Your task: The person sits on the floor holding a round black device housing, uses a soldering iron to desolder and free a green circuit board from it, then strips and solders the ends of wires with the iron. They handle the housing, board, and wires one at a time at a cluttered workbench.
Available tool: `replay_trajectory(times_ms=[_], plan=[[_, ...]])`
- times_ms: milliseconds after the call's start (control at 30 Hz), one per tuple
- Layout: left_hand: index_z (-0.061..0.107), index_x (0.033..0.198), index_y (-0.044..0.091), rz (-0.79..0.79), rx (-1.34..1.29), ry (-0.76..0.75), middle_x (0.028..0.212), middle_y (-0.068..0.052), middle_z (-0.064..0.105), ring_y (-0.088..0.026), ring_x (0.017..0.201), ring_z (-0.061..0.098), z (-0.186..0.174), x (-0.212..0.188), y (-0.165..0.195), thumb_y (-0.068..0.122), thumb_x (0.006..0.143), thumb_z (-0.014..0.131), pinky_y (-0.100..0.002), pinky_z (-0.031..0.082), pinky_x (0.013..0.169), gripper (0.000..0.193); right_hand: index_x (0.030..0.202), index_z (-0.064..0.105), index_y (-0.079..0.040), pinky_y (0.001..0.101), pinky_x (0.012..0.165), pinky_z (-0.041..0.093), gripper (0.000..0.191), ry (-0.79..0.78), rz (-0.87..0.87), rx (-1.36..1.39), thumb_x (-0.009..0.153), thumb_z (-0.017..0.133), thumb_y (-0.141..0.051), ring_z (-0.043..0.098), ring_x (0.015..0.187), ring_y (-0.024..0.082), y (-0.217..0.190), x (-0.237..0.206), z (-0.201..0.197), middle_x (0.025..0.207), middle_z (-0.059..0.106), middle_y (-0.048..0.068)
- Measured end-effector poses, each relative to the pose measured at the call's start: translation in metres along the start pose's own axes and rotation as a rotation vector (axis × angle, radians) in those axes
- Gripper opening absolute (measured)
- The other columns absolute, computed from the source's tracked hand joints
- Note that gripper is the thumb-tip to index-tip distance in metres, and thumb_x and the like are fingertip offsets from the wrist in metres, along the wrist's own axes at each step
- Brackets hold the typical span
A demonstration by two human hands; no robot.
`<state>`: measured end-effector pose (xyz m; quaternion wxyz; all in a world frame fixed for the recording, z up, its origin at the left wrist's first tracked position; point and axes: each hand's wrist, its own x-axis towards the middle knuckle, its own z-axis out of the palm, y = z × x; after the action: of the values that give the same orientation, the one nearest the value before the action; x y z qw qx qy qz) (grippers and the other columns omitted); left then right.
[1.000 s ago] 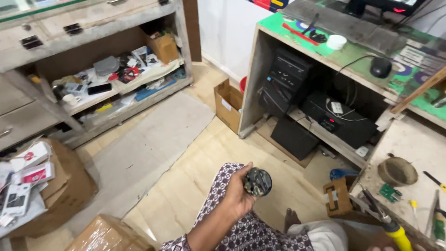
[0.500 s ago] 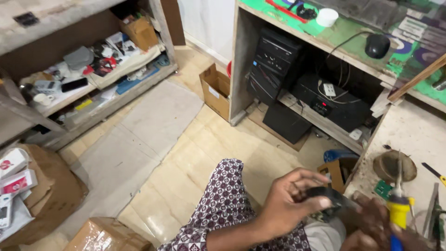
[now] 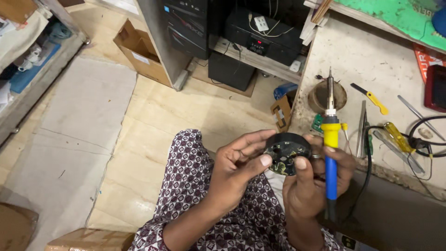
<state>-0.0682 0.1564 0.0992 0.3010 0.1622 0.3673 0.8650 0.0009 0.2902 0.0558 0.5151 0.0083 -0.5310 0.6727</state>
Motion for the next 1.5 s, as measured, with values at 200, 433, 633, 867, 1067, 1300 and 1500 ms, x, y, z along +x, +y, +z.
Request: replay_trajectory(times_ms=[200, 433, 633, 867, 1067, 1300, 1500], plan=[[0.052, 0.146, -0.015, -0.038, -0.246, -0.002, 0.126, -0.022, 0.069, -0.019, 0.107, 0.068, -0.005, -0.002, 0.001, 0.004, 0.096, 0.065, -0.03, 0.054, 0.095, 0.055, 0.13, 0.049, -0.004, 0.0344, 0.097, 0.06, 0.04, 0.043, 0.013, 0.004, 0.099, 0.073, 0.006, 0.072, 0.101, 0.023, -0.002, 0.002, 0.009, 0.123, 0.067, 0.028], [0.049, 0.149, -0.011, 0.107, 0.025, -0.045, 0.136, -0.022, 0.066, -0.019, 0.123, 0.065, -0.003, -0.003, -0.005, 0.002, 0.1, 0.062, -0.03, 0.052, 0.109, 0.053, 0.13, 0.049, -0.005, 0.035, 0.095, 0.061, 0.041, 0.064, 0.031, 0.005, 0.099, 0.073, 0.005, 0.071, 0.102, 0.024, -0.004, -0.001, 0.013, 0.12, 0.067, 0.025], [0.058, 0.126, -0.004, 0.361, 0.4, 0.089, 0.132, -0.023, 0.071, -0.017, 0.122, 0.069, -0.001, -0.009, -0.012, 0.001, 0.104, 0.064, -0.027, 0.055, 0.104, 0.024, 0.131, 0.052, -0.005, 0.0376, 0.104, 0.058, 0.045, 0.04, -0.045, -0.033, 0.096, 0.077, 0.007, 0.067, 0.102, 0.022, 0.0, -0.005, 0.011, 0.114, 0.067, 0.022], [0.06, 0.104, 0.0, 0.3, 0.591, 0.176, 0.087, -0.008, 0.069, -0.004, 0.072, 0.059, -0.006, 0.0, -0.012, 0.006, 0.101, 0.066, -0.019, 0.046, 0.059, 0.009, 0.132, 0.051, -0.006, 0.0374, 0.105, 0.055, 0.05, 0.011, -0.07, -0.11, 0.092, 0.079, 0.005, 0.069, 0.109, 0.024, 0.001, -0.002, 0.005, 0.111, 0.069, 0.022], [0.062, 0.102, 0.004, 0.093, 0.607, -0.021, 0.069, 0.001, 0.066, -0.003, 0.062, 0.059, -0.027, 0.015, -0.004, 0.019, 0.106, 0.062, -0.019, 0.048, 0.058, 0.015, 0.131, 0.051, -0.005, 0.0329, 0.096, 0.061, 0.049, -0.111, -0.053, -0.215, 0.092, 0.079, 0.007, 0.071, 0.111, 0.024, -0.007, 0.012, -0.007, 0.12, 0.068, 0.026], [0.059, 0.108, 0.006, 0.045, 0.423, 0.178, 0.076, -0.005, 0.07, -0.006, 0.065, 0.062, -0.03, 0.031, -0.019, 0.02, 0.107, 0.06, -0.022, 0.052, 0.061, 0.014, 0.126, 0.052, -0.004, 0.021, 0.079, 0.054, 0.047, -0.089, 0.095, -0.21, 0.09, 0.079, 0.01, 0.068, 0.081, 0.011, -0.013, 0.007, -0.01, 0.112, 0.073, 0.026], [0.049, 0.141, 0.013, -0.081, 0.15, 0.154, 0.104, -0.013, 0.078, -0.011, 0.076, 0.074, -0.021, 0.036, -0.004, 0.023, 0.098, 0.054, -0.026, 0.062, 0.07, 0.045, 0.125, 0.053, -0.004, 0.0263, 0.086, 0.054, 0.052, 0.013, 0.065, -0.223, 0.082, 0.078, 0.013, 0.06, 0.082, 0.009, -0.009, 0.009, -0.003, 0.102, 0.07, 0.021]])
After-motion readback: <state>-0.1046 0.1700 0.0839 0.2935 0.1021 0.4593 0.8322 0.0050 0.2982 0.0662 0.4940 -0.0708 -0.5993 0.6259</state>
